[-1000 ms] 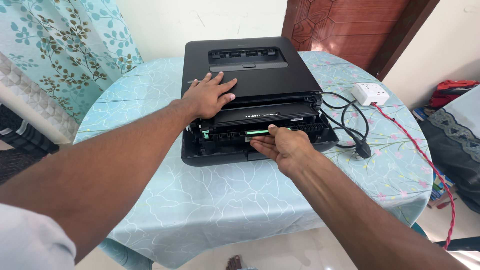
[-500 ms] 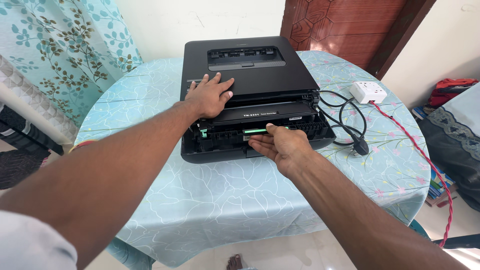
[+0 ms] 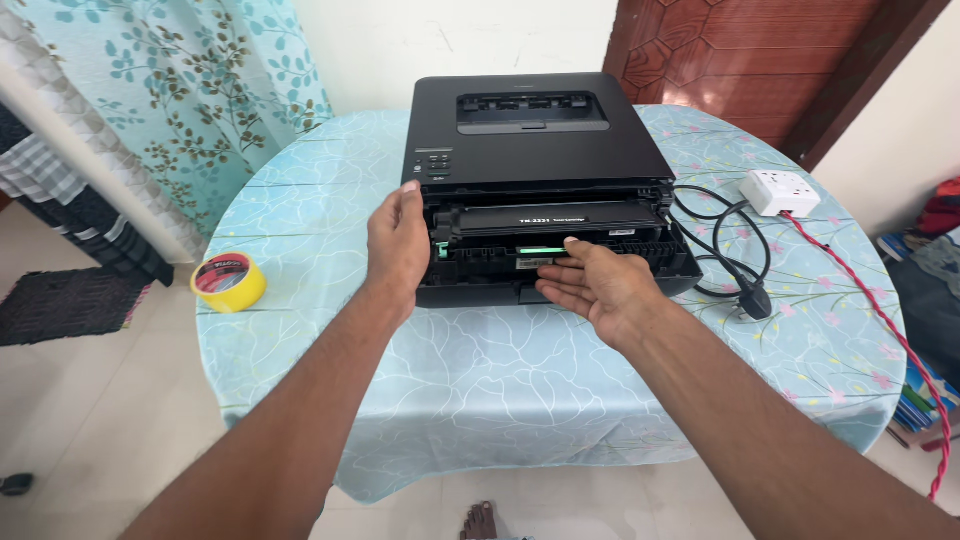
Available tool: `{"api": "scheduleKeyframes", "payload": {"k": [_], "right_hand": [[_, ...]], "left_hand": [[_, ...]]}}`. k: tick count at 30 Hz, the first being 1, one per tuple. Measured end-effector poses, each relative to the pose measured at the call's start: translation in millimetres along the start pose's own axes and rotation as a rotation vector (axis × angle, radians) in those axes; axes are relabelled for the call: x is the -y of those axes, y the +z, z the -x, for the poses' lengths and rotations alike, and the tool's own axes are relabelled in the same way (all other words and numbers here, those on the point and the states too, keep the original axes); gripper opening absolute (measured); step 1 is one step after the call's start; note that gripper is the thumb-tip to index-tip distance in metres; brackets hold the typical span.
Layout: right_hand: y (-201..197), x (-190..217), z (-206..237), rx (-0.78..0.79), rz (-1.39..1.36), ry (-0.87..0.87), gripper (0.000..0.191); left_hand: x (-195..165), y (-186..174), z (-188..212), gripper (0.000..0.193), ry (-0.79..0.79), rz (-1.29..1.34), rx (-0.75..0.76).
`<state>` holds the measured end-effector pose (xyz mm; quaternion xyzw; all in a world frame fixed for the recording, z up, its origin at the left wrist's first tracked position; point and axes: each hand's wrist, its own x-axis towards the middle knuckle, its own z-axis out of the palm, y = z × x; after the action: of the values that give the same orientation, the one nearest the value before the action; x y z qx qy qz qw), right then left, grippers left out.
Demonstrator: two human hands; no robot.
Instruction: The person stands at a table with a Brother laser printer, presses control panel buttons, opens the printer's front cover, and removes the toner and drum assembly from inside. They handle and reposition the drum unit while the front cover remains open.
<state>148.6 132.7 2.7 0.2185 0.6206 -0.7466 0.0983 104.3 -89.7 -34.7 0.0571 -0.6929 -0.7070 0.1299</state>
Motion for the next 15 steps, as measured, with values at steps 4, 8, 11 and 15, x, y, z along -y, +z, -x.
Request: {"api": "scheduleKeyframes", "payload": {"k": [4, 8, 11, 15], "right_hand": [[0, -1, 1, -0.004, 0.017, 0.000, 0.038], [-3, -1, 3, 0.017, 0.044, -0.001, 0.041], [-13, 2, 3, -0.010, 0.075, 0.010, 0.044], [-37, 8, 0, -0.319, 0.173, -0.069, 0.045]], "left_hand": [[5, -3, 15, 0.054, -0.131, -0.033, 0.001], [2, 3, 25, 0.065, -0.136, -0.256, 0.061], [-3, 8, 33, 0.066, -0.215, -0.316, 0.097], [-11, 11, 33, 0.068, -0.223, -0.343, 0.099]]}}
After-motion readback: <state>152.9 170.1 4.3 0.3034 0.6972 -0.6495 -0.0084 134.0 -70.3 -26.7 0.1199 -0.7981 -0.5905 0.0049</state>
